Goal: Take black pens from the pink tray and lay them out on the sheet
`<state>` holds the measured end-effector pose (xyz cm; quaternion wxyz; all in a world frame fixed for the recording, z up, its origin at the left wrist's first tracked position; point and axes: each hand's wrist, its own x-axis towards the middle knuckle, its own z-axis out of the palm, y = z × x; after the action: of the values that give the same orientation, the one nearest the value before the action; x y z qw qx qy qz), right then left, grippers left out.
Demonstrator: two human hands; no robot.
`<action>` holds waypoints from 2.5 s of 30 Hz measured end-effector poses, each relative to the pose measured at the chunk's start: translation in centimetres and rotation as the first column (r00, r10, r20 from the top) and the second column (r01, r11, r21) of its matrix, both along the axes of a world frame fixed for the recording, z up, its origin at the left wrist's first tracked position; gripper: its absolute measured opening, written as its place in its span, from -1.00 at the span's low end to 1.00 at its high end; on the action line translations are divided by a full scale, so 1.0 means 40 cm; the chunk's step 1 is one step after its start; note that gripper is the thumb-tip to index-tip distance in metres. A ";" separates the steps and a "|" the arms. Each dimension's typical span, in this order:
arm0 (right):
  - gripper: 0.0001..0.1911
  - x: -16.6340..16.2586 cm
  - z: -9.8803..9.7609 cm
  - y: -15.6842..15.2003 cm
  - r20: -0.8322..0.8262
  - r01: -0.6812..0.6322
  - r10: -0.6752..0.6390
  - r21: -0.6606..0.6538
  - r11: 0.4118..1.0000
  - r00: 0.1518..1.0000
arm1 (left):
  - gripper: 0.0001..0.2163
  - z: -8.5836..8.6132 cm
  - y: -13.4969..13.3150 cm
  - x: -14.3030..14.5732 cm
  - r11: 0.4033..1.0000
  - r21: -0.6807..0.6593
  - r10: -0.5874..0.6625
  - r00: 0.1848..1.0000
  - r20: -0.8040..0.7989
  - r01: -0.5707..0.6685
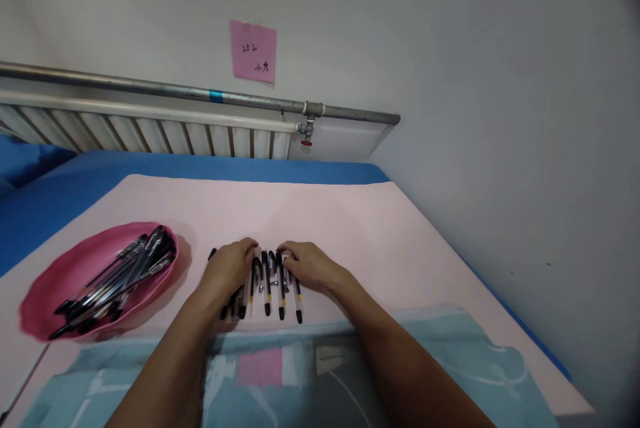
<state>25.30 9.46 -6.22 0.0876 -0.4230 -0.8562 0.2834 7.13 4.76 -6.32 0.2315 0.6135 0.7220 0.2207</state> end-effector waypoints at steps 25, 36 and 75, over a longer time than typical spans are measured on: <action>-0.70 0.018 -0.020 0.004 -0.157 0.009 -0.018 -0.057 0.998 0.987 | -0.65 0.007 0.007 -0.079 0.988 -0.152 -0.001 0.964 -0.265 -0.040; -0.70 0.016 -0.022 0.006 -0.149 0.030 -0.041 -0.073 0.997 0.988 | -0.64 0.023 0.010 -0.043 0.963 -0.255 -0.153 0.950 -0.273 0.081; -0.67 0.018 -0.023 0.001 -0.120 0.016 -0.025 -0.075 0.997 0.992 | -0.66 0.033 -0.005 -0.110 0.964 -0.261 -0.029 0.957 -0.289 -0.050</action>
<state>26.04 9.49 -7.16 0.1263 -0.4167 -0.8339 0.3392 2.73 4.55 -5.01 0.2019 0.5988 0.7744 0.0306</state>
